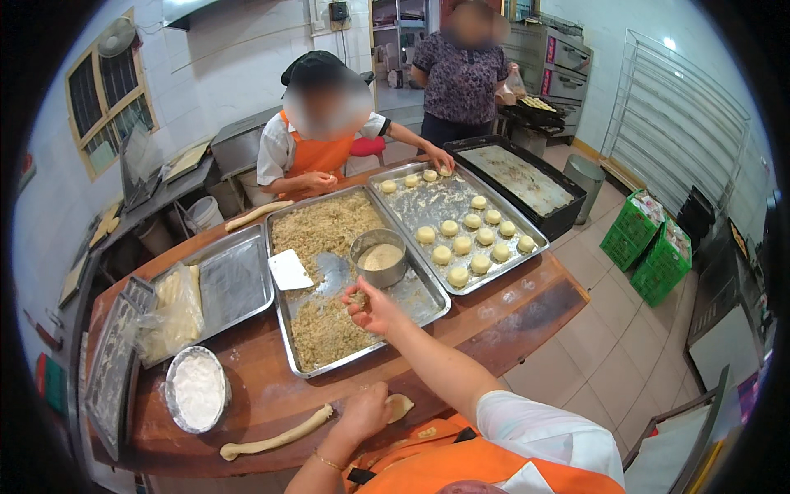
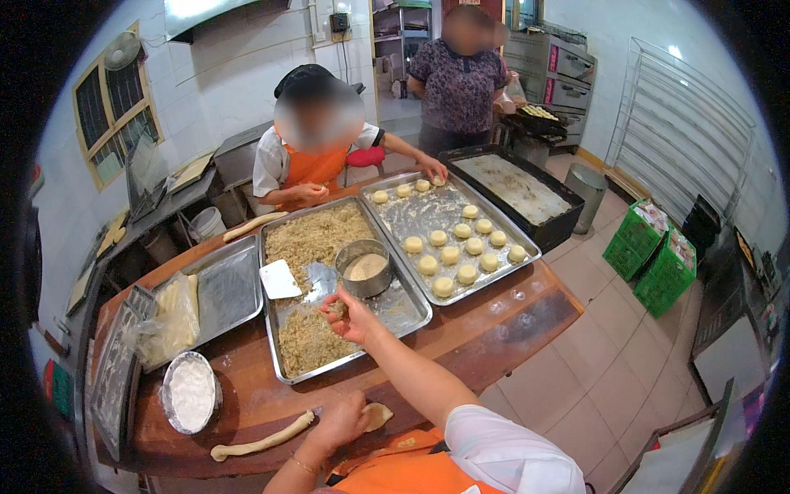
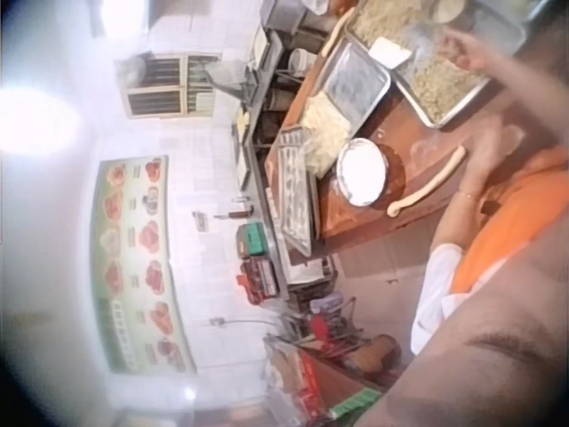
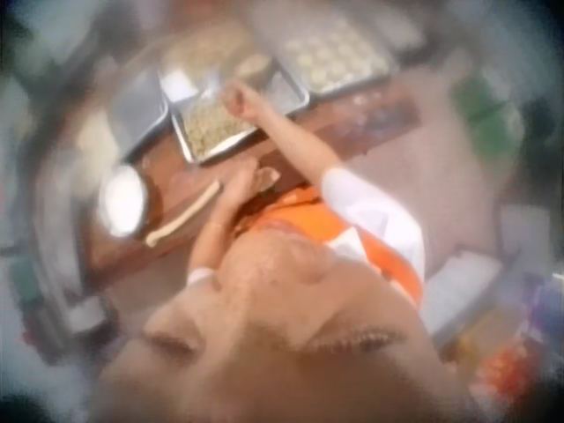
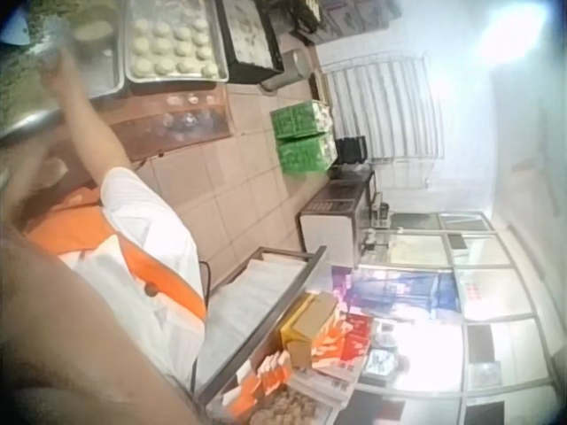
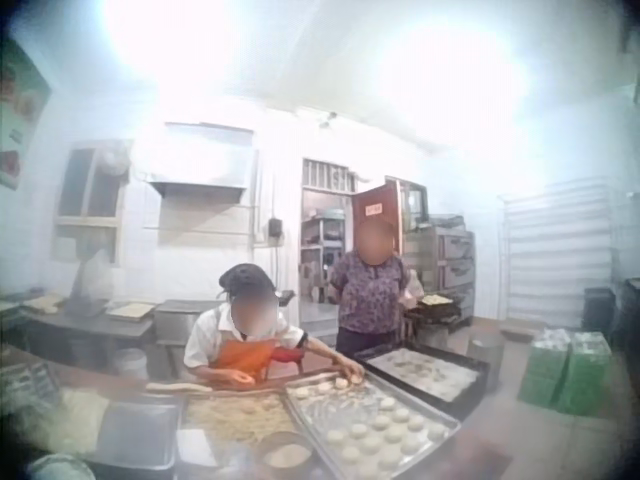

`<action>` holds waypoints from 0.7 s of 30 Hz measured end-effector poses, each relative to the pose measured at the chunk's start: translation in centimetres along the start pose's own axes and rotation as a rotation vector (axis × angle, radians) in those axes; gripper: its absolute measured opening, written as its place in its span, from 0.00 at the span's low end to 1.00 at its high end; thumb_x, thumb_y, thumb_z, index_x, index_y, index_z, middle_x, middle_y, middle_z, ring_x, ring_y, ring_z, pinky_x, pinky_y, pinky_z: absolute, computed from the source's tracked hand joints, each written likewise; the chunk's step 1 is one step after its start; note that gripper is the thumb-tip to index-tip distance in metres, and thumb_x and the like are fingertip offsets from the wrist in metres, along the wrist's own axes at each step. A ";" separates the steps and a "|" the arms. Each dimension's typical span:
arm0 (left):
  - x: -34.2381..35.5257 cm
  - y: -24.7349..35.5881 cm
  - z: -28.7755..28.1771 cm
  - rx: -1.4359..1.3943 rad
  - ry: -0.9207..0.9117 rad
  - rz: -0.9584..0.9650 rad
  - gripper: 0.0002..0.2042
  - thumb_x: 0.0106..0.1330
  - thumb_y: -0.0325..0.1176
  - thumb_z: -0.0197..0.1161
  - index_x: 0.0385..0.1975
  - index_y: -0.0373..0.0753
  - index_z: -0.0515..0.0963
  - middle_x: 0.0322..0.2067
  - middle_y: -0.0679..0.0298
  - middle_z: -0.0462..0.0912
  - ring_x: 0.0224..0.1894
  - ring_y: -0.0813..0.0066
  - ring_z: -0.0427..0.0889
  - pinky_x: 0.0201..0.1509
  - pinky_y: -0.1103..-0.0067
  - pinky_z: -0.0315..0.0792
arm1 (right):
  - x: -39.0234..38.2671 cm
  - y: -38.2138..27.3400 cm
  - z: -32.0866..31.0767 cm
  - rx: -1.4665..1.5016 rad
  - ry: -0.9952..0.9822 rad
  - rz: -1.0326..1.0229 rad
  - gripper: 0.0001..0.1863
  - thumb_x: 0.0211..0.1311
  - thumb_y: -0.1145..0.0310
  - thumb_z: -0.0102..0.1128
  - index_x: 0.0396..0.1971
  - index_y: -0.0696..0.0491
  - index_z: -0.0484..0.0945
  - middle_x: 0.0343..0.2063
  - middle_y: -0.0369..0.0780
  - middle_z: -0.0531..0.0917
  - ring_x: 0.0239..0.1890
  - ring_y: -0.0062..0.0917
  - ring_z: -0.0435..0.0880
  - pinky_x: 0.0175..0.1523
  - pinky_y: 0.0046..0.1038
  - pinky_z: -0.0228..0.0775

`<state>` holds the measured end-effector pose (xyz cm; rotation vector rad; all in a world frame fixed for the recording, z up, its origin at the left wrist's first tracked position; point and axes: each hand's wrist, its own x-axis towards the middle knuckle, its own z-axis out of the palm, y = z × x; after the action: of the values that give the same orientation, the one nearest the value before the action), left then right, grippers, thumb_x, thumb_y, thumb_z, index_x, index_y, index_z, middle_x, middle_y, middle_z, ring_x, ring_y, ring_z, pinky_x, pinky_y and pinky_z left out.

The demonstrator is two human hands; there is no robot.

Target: The person fills dough with a crumbly mixture and shapes it into rounds, placing them onto a metal tray.

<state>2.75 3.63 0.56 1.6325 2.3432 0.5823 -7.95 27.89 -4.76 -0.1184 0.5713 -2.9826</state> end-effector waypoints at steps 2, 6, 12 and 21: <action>-0.3 0.5 -0.1 -0.026 -0.028 -0.039 0.14 0.59 0.35 0.63 0.39 0.32 0.72 0.30 0.46 0.80 0.35 0.44 0.81 0.40 0.55 0.74 | 0.3 0.6 -0.4 -0.047 0.014 0.004 0.24 0.74 0.44 0.45 0.48 0.51 0.76 0.44 0.44 0.82 0.29 0.21 0.82 0.23 0.17 0.73; -1.1 -0.9 1.3 -0.084 -0.008 -0.143 0.17 0.59 0.37 0.64 0.41 0.32 0.71 0.31 0.45 0.82 0.35 0.42 0.81 0.41 0.56 0.74 | -0.1 2.0 4.2 -0.198 0.346 -0.013 0.23 0.76 0.47 0.45 0.49 0.53 0.75 0.45 0.45 0.81 0.28 0.20 0.79 0.26 0.20 0.74; 0.5 -0.8 0.3 -0.363 -0.230 -0.227 0.18 0.60 0.40 0.66 0.42 0.34 0.71 0.34 0.46 0.82 0.37 0.46 0.82 0.44 0.63 0.75 | -0.9 0.1 4.8 0.072 0.312 -0.191 0.21 0.76 0.54 0.46 0.54 0.56 0.73 0.46 0.46 0.81 0.35 0.23 0.82 0.36 0.23 0.79; 0.5 -2.9 0.5 -1.564 0.187 -0.479 0.12 0.72 0.28 0.54 0.51 0.30 0.68 0.42 0.49 0.82 0.41 0.60 0.86 0.47 0.70 0.80 | 0.2 0.7 2.4 0.034 0.249 -0.047 0.17 0.74 0.53 0.51 0.31 0.51 0.72 0.26 0.35 0.74 0.24 0.19 0.71 0.22 0.17 0.60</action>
<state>0.28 3.31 -1.17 0.2790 1.3237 1.7721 -7.85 26.30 -2.78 0.2492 0.5486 -3.0727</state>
